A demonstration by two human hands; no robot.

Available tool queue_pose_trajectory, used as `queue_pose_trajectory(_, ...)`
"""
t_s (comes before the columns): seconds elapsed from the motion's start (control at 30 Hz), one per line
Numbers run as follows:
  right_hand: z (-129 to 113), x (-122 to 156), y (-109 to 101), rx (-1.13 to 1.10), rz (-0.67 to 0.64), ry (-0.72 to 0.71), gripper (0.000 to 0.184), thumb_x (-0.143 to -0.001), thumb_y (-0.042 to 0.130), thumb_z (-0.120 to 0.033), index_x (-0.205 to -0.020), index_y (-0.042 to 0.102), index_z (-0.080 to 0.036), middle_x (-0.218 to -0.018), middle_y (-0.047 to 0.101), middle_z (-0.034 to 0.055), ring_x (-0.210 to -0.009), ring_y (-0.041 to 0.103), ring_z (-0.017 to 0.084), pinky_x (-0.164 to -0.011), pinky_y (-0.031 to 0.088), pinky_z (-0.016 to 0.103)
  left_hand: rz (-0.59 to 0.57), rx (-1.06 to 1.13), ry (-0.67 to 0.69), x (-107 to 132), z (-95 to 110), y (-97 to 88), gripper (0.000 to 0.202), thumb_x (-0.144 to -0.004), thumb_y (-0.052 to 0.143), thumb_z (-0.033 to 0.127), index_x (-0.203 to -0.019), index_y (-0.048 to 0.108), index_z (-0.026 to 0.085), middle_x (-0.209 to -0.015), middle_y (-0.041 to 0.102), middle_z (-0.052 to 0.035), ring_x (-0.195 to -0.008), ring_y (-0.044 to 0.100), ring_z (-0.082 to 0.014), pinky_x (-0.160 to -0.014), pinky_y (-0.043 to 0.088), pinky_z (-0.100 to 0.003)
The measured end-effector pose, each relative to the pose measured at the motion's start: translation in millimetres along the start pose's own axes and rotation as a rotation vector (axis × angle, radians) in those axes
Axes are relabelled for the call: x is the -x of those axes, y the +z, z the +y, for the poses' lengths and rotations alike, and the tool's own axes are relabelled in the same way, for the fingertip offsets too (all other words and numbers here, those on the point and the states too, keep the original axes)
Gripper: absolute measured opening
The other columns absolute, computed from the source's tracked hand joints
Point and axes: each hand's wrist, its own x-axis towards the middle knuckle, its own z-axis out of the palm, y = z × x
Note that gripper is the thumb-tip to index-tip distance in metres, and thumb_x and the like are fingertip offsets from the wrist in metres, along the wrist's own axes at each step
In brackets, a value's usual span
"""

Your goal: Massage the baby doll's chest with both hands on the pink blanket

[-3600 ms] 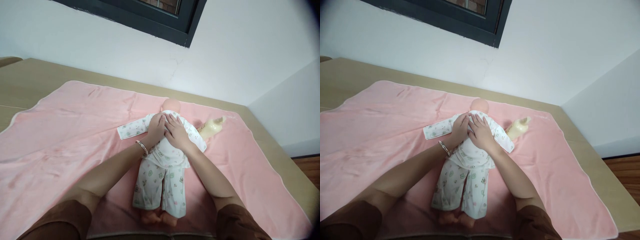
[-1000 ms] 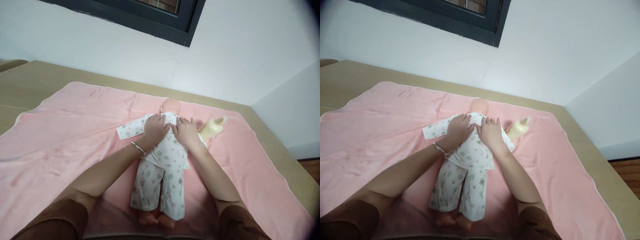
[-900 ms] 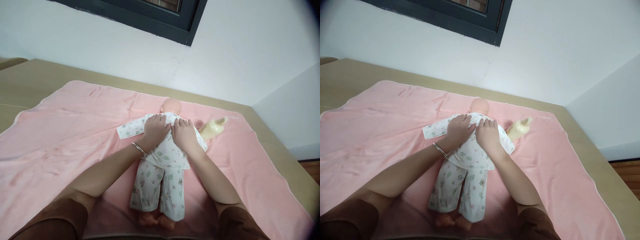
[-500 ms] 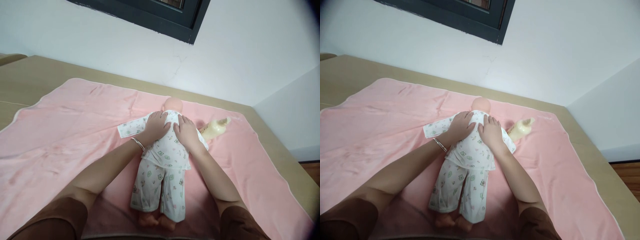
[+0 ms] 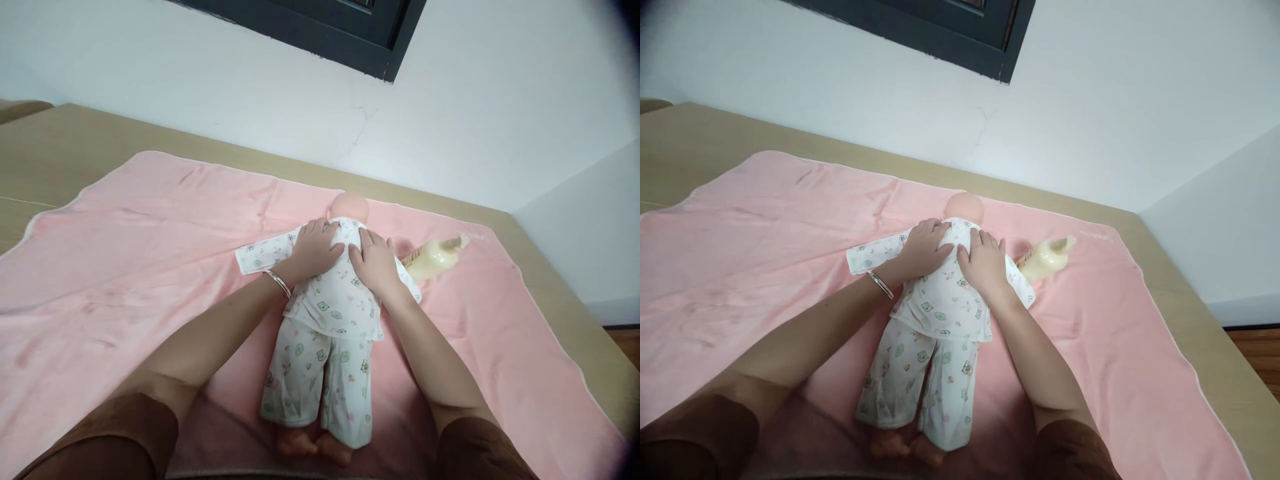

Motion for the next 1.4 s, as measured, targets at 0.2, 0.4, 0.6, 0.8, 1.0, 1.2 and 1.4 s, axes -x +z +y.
queue_pose_trajectory(0.2,0.3,-0.3,-0.1,-0.019,0.010,-0.018,0.055,-0.099,0.037,-0.040,-0.144,0.049,-0.011,-0.139,0.059,0.0194,-0.127,0.052,0.037,-0.109,0.037,0.053,-0.020,0.022,-0.073,-3.4,4.2,-0.7,0.051,-0.087,0.052,0.031,-0.135,0.057,0.015,-0.125,0.059,-0.0142,-0.120,0.052,-0.0327,-0.106,0.042,-0.047)
queue_pose_trajectory(0.4,1.1,0.3,-0.1,-0.027,0.027,-0.029,0.054,-0.100,0.036,-0.040,-0.144,0.049,-0.012,-0.135,0.061,0.0186,-0.123,0.054,0.036,-0.107,0.039,0.051,0.007,0.027,-0.070,-2.7,3.8,2.3,0.050,-0.086,0.052,0.028,-0.134,0.058,0.015,-0.125,0.059,-0.0146,-0.120,0.051,-0.0331,-0.106,0.042,-0.048)
queue_pose_trajectory(0.6,3.5,-1.0,2.1,-0.053,0.025,0.002,0.056,-0.099,0.038,-0.042,-0.146,0.048,-0.014,-0.137,0.061,0.0167,-0.126,0.053,0.035,-0.108,0.039,0.049,0.056,0.042,-0.060,-0.3,1.8,8.3,0.052,-0.088,0.051,0.029,-0.138,0.056,0.016,-0.124,0.060,-0.0139,-0.120,0.053,-0.0323,-0.107,0.042,-0.048)
queue_pose_trajectory(0.8,5.2,-2.0,3.7,-0.079,0.027,0.006,0.055,-0.098,0.040,-0.044,-0.144,0.050,-0.016,-0.140,0.060,0.0153,-0.129,0.053,0.034,-0.110,0.039,0.048,0.124,0.054,-0.045,1.1,-0.4,13.8,0.051,-0.088,0.053,0.030,-0.136,0.058,0.014,-0.122,0.063,-0.0147,-0.118,0.056,-0.0319,-0.106,0.044,-0.047)
queue_pose_trajectory(1.0,5.7,-3.2,-0.5,-0.075,0.006,0.003,0.056,-0.099,0.038,-0.041,-0.148,0.047,-0.016,-0.141,0.060,0.0148,-0.131,0.052,0.033,-0.110,0.039,0.049,0.221,0.030,-0.002,6.6,0.3,13.0,0.042,-0.093,0.049,0.029,-0.130,0.062,0.014,-0.120,0.067,-0.0142,-0.114,0.060,-0.0301,-0.102,0.047,-0.045)
queue_pose_trajectory(1.2,-18.9,16.1,-17.3,0.077,-0.022,-0.040,0.047,-0.099,0.034,-0.025,-0.138,0.056,-0.011,-0.135,0.062,0.0212,-0.124,0.056,0.034,-0.105,0.040,0.050,0.307,-0.012,0.031,17.9,7.2,9.7,0.027,-0.098,0.046,0.030,-0.101,0.070,0.018,-0.108,0.072,-0.0130,-0.107,0.064,-0.0288,-0.095,0.050,-0.045)
queue_pose_trajectory(1.4,-14.5,12.5,-12.1,0.053,0.013,-0.050,0.046,-0.102,0.035,-0.032,-0.140,0.053,-0.013,-0.140,0.060,0.0195,-0.129,0.053,0.033,-0.109,0.037,0.050,0.295,0.084,0.009,11.3,0.4,15.5,0.032,-0.094,0.049,0.028,-0.119,0.065,0.015,-0.123,0.068,-0.0129,-0.118,0.061,-0.0287,-0.105,0.046,-0.046)
